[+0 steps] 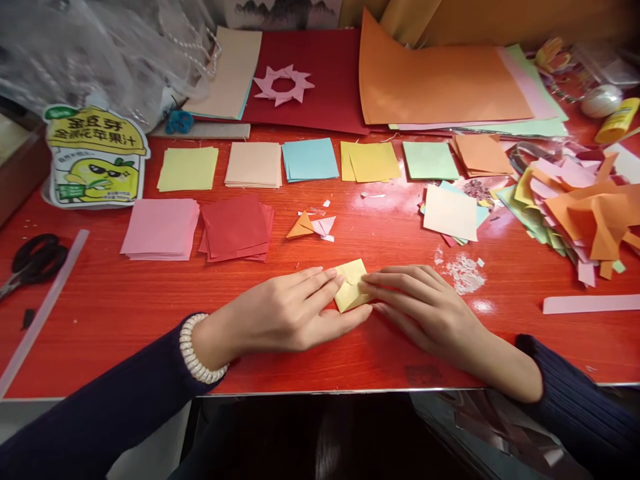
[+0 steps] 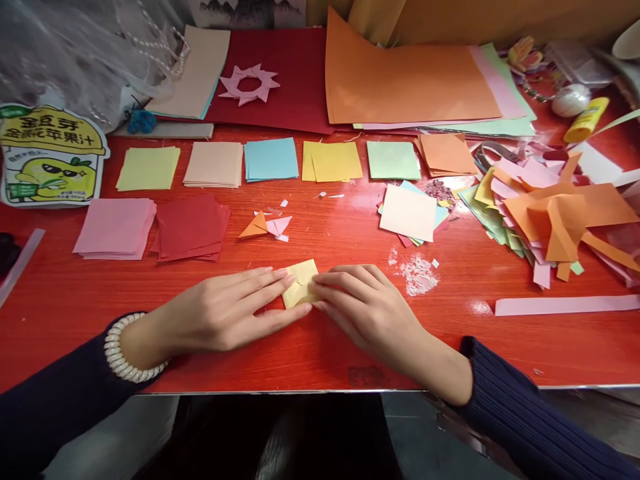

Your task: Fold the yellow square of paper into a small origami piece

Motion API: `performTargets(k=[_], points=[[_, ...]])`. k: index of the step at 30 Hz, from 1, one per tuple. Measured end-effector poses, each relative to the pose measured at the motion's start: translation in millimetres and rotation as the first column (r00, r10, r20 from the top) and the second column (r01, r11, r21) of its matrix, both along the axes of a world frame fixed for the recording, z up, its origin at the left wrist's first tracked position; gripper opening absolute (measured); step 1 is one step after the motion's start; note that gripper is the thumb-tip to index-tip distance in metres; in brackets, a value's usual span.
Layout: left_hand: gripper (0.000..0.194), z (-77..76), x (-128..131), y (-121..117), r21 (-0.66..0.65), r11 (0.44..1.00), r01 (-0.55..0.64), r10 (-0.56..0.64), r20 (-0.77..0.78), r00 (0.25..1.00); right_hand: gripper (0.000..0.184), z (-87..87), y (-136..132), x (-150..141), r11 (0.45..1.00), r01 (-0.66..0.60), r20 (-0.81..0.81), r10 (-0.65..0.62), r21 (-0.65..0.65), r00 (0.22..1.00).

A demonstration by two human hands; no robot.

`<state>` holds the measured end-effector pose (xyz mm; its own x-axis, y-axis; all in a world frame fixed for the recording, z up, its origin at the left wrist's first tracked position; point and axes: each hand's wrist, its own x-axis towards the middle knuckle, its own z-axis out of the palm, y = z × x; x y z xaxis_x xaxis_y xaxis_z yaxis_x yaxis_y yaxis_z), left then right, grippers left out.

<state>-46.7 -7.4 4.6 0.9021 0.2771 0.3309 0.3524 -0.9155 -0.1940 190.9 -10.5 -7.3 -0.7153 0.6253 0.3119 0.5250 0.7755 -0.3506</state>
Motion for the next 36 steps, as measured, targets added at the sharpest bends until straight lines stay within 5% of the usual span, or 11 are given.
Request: performTargets(k=[7,18,22,29,36], points=[[0.022,-1.7,1.3,2.3,-0.066,0.998,0.006,-0.005,0.009,1.0,0.022,-3.4,5.1,-7.6,0.996,0.084,0.04,-0.085,0.034,0.996],[0.02,-7.1,1.6,2.1,0.084,0.996,0.04,-0.041,0.018,0.999,0.025,1.2,7.6,0.6,0.986,-0.098,0.04,0.094,0.138,0.995],[0.019,-9.2,6.8,0.7,-0.095,0.993,-0.068,0.078,0.102,0.992,0.022,0.7,6.2,-2.3,0.985,-0.062,0.054,0.054,0.158,0.997],[0.021,-11.9,11.1,0.0,-0.576,0.799,-0.172,0.345,0.205,0.916,0.016,0.4,4.1,-7.0,1.0,0.019,-0.001,-0.019,0.005,1.0],[0.024,-12.2,23.5,5.0,-0.72,0.659,-0.217,0.503,0.208,0.839,0.01,0.8,5.1,-15.0,0.967,0.178,-0.087,-0.196,-0.18,0.977]])
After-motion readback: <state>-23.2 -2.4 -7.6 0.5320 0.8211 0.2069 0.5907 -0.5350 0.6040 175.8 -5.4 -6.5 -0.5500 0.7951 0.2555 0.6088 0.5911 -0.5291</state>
